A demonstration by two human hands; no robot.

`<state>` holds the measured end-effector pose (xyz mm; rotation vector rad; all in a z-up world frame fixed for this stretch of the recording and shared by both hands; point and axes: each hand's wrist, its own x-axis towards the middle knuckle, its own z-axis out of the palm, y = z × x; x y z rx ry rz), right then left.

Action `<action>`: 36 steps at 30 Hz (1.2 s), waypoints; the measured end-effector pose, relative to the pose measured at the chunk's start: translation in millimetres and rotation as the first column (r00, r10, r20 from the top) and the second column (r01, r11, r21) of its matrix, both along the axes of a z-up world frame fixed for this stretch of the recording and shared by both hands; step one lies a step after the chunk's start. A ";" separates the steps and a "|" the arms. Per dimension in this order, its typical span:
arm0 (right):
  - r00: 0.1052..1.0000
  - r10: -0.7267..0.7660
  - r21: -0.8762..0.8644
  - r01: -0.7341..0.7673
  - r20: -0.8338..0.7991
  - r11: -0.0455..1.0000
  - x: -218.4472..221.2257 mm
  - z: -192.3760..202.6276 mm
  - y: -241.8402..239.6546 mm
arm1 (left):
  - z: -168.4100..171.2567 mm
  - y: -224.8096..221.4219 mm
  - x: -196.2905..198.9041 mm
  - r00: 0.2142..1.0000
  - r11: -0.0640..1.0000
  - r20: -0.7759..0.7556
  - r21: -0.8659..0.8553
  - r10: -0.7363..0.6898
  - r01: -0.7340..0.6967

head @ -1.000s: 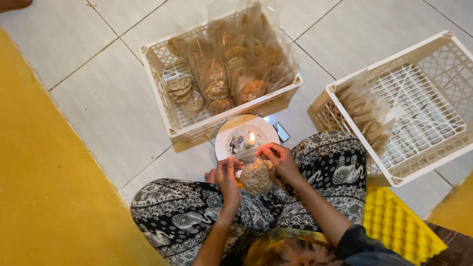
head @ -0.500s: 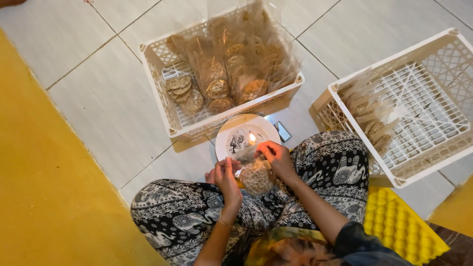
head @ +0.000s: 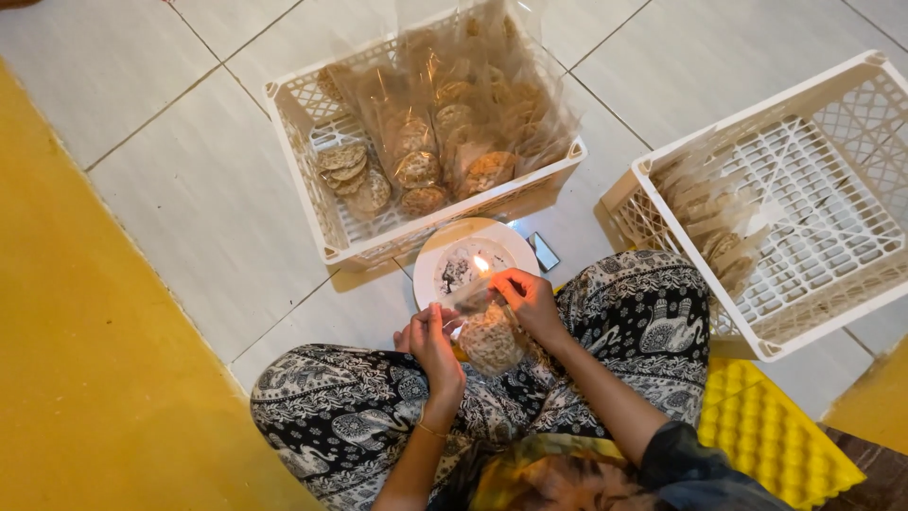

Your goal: Sealing plastic bags of food items by melting the edges over a candle flame and organizing them into crates.

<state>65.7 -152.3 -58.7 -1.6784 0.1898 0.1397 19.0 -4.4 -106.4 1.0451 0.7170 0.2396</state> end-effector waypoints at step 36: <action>0.996 -0.082 0.058 0.085 -0.038 0.995 4.2 -10.9 -11.7 | 2.9 -3.0 7.1 0.988 0.988 0.038 -0.033 -0.147 0.148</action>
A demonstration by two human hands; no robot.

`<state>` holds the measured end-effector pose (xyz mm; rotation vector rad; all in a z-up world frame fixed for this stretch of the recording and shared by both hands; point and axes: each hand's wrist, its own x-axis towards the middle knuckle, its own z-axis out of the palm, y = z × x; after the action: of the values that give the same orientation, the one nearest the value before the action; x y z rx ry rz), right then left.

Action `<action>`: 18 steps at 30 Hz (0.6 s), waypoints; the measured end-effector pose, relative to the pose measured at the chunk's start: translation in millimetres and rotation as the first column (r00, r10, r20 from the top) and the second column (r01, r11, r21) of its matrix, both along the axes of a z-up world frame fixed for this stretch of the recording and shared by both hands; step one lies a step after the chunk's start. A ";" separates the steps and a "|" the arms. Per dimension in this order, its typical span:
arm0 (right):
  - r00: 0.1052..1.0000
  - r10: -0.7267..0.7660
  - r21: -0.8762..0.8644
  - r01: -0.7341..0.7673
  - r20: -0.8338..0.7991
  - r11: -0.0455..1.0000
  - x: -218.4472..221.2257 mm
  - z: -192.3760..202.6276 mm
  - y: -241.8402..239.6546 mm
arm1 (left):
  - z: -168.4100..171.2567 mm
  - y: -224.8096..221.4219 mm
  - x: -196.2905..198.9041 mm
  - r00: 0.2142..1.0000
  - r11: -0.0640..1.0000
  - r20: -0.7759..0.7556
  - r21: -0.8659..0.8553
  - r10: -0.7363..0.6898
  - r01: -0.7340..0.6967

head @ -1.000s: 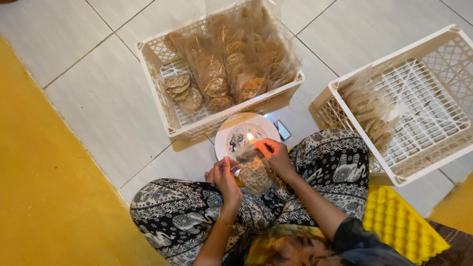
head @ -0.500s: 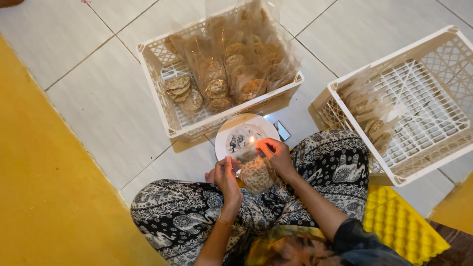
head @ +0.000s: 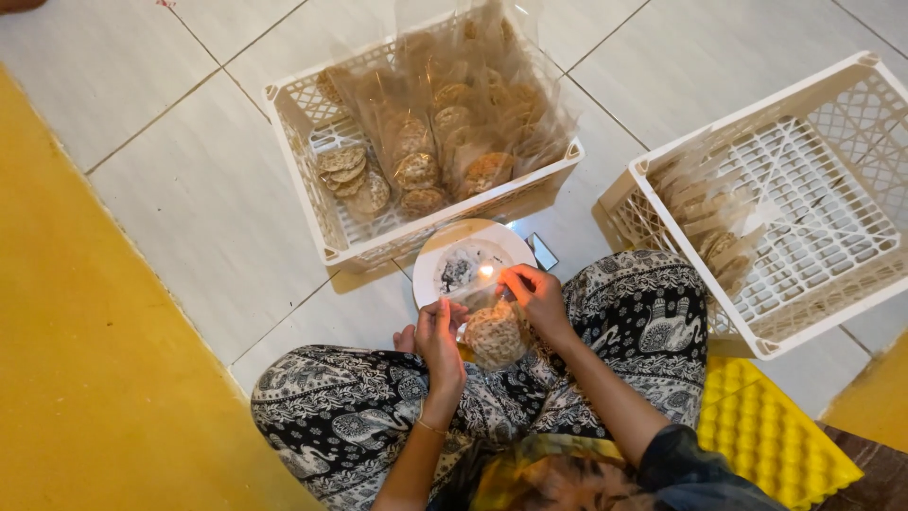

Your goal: Sealing plastic bags of food items by melting the edges over a candle flame and organizing them into crates.

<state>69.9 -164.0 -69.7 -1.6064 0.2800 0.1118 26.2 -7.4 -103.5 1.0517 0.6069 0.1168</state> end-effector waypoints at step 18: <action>0.999 0.025 0.136 -0.029 0.033 0.990 -6.1 -3.8 -9.2 | 0.3 4.4 -2.2 0.992 0.991 0.021 -0.046 -0.124 0.124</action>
<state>63.8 -173.2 -73.4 -1.4749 0.2215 0.1235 24.0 -3.0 -103.1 1.0390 0.5240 0.0035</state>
